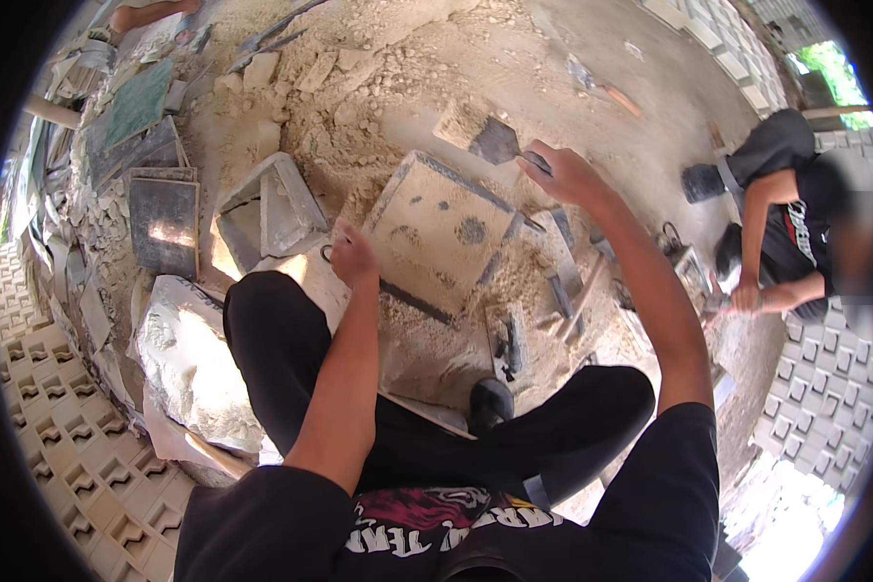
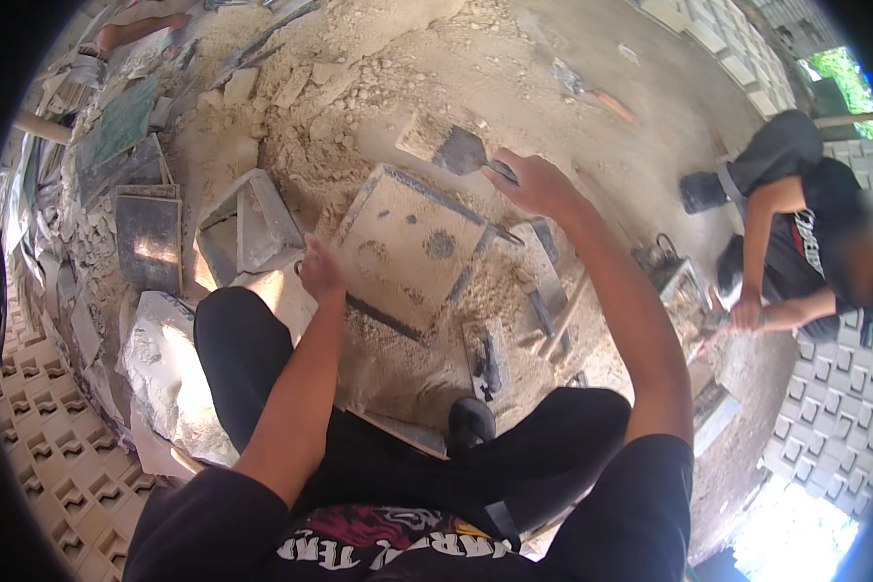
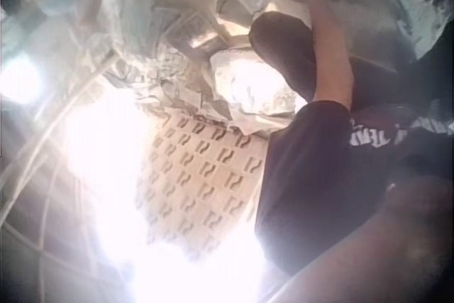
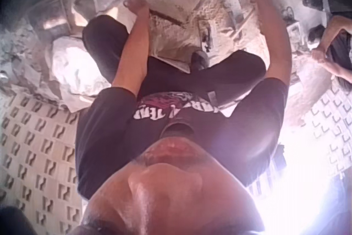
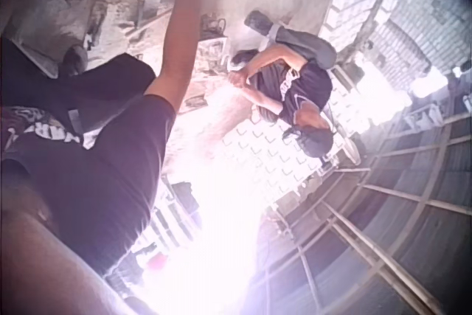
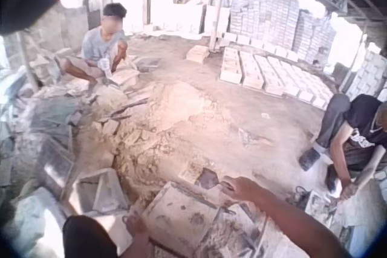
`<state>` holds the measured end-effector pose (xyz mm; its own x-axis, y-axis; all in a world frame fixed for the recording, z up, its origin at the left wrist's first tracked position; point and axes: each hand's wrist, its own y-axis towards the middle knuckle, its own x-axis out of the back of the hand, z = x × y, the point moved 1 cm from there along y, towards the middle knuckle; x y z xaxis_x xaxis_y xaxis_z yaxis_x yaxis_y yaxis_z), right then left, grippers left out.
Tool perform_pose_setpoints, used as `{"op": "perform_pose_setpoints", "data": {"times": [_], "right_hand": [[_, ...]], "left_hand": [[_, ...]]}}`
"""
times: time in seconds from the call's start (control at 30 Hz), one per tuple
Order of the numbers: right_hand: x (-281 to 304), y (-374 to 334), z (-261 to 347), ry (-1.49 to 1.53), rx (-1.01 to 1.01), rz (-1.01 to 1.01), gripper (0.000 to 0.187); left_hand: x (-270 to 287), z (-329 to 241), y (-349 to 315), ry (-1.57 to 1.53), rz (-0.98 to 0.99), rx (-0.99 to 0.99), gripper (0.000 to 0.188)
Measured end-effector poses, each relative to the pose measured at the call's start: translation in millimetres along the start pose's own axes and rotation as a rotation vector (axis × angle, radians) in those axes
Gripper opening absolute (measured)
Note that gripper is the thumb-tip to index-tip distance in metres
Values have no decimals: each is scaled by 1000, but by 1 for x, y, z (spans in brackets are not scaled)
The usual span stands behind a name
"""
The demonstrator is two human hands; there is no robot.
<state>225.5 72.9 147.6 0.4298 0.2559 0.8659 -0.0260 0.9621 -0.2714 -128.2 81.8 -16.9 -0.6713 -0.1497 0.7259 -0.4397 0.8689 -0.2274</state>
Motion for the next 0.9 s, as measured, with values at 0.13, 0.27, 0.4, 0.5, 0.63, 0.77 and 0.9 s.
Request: {"op": "perform_pose_setpoints", "data": {"times": [0.13,0.27,0.4,0.5,0.63,0.77,0.9], "right_hand": [[-3,-63,8,-219,-120,176,42],[-21,-82,31,-359,-42,32,39],[-14,-64,80,-575,-129,144,34],[3,-63,101,-676,-195,184,34],[20,-62,104,-546,-295,208,37],[-34,-33,93,-165,-271,246,42],[-109,-37,63,-161,-207,138,44]], "left_hand": [[9,-14,-9,-12,24,-40,82],[6,-8,0,51,99,-14,84],[13,-13,-2,84,151,4,84],[14,-10,3,73,164,23,81],[15,-11,3,10,132,35,77],[7,-12,-4,15,140,41,78],[9,-9,0,3,114,4,76]]}}
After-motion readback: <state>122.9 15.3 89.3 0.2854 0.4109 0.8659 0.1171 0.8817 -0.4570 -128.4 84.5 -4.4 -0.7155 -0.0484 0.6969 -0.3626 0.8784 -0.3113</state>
